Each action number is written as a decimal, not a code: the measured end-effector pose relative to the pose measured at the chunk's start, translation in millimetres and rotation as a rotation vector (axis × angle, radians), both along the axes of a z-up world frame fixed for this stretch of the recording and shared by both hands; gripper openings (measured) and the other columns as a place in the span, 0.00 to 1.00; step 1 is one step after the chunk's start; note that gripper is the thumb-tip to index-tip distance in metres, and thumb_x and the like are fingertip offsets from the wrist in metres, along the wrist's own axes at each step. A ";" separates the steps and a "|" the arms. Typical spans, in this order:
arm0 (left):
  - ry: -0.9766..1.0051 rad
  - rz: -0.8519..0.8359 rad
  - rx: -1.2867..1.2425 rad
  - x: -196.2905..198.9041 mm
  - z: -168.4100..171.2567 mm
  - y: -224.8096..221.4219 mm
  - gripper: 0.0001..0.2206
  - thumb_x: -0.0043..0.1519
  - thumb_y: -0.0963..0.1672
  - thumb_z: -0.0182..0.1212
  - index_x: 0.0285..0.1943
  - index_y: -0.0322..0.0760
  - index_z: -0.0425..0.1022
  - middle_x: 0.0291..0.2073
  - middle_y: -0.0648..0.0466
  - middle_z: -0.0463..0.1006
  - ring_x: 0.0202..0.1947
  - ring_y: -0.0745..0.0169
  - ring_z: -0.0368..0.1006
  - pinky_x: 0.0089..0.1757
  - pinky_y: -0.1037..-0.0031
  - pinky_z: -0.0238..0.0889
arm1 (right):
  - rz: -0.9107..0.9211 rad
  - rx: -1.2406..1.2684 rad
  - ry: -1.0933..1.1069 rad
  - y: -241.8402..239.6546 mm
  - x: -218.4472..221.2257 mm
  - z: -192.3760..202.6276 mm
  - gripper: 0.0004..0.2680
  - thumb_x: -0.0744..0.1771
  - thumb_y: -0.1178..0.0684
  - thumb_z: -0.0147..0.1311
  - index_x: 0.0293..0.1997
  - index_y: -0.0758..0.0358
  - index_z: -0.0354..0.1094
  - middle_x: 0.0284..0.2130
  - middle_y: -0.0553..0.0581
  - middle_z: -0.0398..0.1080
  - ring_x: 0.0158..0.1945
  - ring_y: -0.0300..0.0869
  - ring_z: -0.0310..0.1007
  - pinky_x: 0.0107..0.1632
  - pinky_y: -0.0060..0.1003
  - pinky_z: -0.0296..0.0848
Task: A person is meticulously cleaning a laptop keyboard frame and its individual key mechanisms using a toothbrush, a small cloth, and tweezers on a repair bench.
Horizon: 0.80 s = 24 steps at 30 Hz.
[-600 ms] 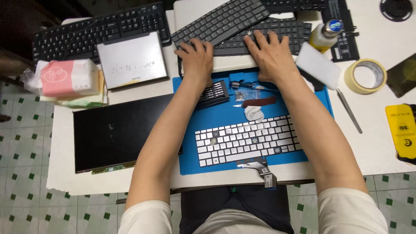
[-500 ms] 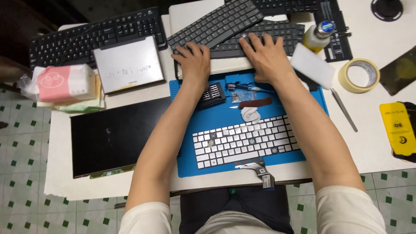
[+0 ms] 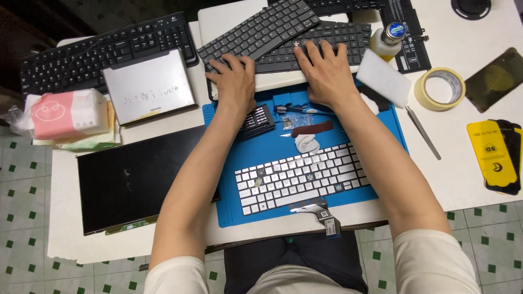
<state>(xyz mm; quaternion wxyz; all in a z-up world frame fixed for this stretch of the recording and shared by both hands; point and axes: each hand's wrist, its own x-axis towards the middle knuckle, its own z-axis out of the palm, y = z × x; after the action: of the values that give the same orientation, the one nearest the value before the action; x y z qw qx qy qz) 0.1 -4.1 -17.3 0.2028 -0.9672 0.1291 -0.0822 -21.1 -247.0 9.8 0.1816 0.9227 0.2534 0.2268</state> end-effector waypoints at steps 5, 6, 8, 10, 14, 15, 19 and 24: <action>0.058 0.002 -0.019 6.4 19.0 -0.5 0.44 0.47 0.57 0.71 0.70 0.36 0.57 0.63 0.28 0.64 0.59 0.12 0.64 0.47 0.33 0.68 | -0.024 0.054 -0.014 3.1 21.6 -16.5 0.29 0.60 0.53 0.61 0.71 0.67 0.59 0.62 0.66 0.66 0.58 0.63 0.68 0.49 0.56 0.64; 0.072 0.007 -0.042 9.4 21.1 0.5 0.42 0.48 0.55 0.70 0.70 0.36 0.57 0.63 0.28 0.64 0.58 0.11 0.63 0.47 0.32 0.67 | -0.080 0.036 0.069 6.6 25.4 -17.1 0.31 0.60 0.52 0.60 0.73 0.68 0.57 0.64 0.68 0.65 0.61 0.66 0.66 0.53 0.59 0.63; 0.154 0.019 -0.069 12.4 48.8 1.6 0.41 0.51 0.55 0.70 0.71 0.37 0.55 0.65 0.26 0.61 0.60 0.11 0.62 0.48 0.31 0.66 | -0.079 0.018 0.087 5.2 31.5 -1.7 0.31 0.60 0.50 0.61 0.73 0.66 0.58 0.63 0.66 0.66 0.59 0.63 0.69 0.53 0.59 0.64; 0.232 0.039 -0.103 16.5 73.8 2.4 0.41 0.53 0.55 0.70 0.71 0.37 0.54 0.66 0.24 0.59 0.61 0.10 0.60 0.49 0.30 0.65 | -0.070 -0.005 0.100 3.0 40.4 10.2 0.31 0.61 0.47 0.62 0.74 0.64 0.59 0.62 0.64 0.68 0.56 0.60 0.71 0.53 0.60 0.65; 0.387 0.075 -0.141 27.8 104.2 6.4 0.36 0.58 0.50 0.65 0.72 0.37 0.52 0.62 0.27 0.63 0.61 0.11 0.61 0.51 0.32 0.64 | -0.049 -0.087 0.069 0.9 56.2 26.1 0.35 0.56 0.38 0.68 0.70 0.57 0.63 0.54 0.56 0.74 0.49 0.54 0.78 0.48 0.56 0.68; 0.405 0.069 -0.140 30.5 107.8 6.9 0.35 0.59 0.49 0.63 0.74 0.38 0.51 0.61 0.27 0.64 0.61 0.11 0.61 0.51 0.32 0.65 | -0.042 -0.094 0.073 -0.1 58.7 30.1 0.33 0.56 0.37 0.68 0.68 0.56 0.65 0.51 0.54 0.76 0.47 0.53 0.80 0.46 0.55 0.70; 0.419 0.073 -0.118 24.7 111.0 5.1 0.37 0.60 0.50 0.63 0.75 0.38 0.49 0.66 0.26 0.61 0.60 0.10 0.62 0.51 0.33 0.66 | -0.070 -0.116 0.109 7.4 50.8 35.6 0.30 0.58 0.37 0.66 0.66 0.56 0.65 0.52 0.55 0.76 0.48 0.53 0.80 0.46 0.53 0.71; 0.379 0.079 -0.107 -2.5 76.1 2.3 0.44 0.52 0.52 0.73 0.74 0.39 0.48 0.70 0.24 0.51 0.64 0.09 0.54 0.54 0.29 0.62 | -0.196 -0.060 0.268 23.1 20.3 8.3 0.29 0.64 0.56 0.51 0.77 0.64 0.50 0.65 0.66 0.65 0.61 0.65 0.67 0.58 0.63 0.63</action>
<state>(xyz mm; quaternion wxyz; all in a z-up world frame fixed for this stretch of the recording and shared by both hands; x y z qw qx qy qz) -2.4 -1.7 58.8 0.1265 -0.9790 0.1225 0.1024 -0.8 -223.9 18.1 0.1948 0.9592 0.1907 0.0752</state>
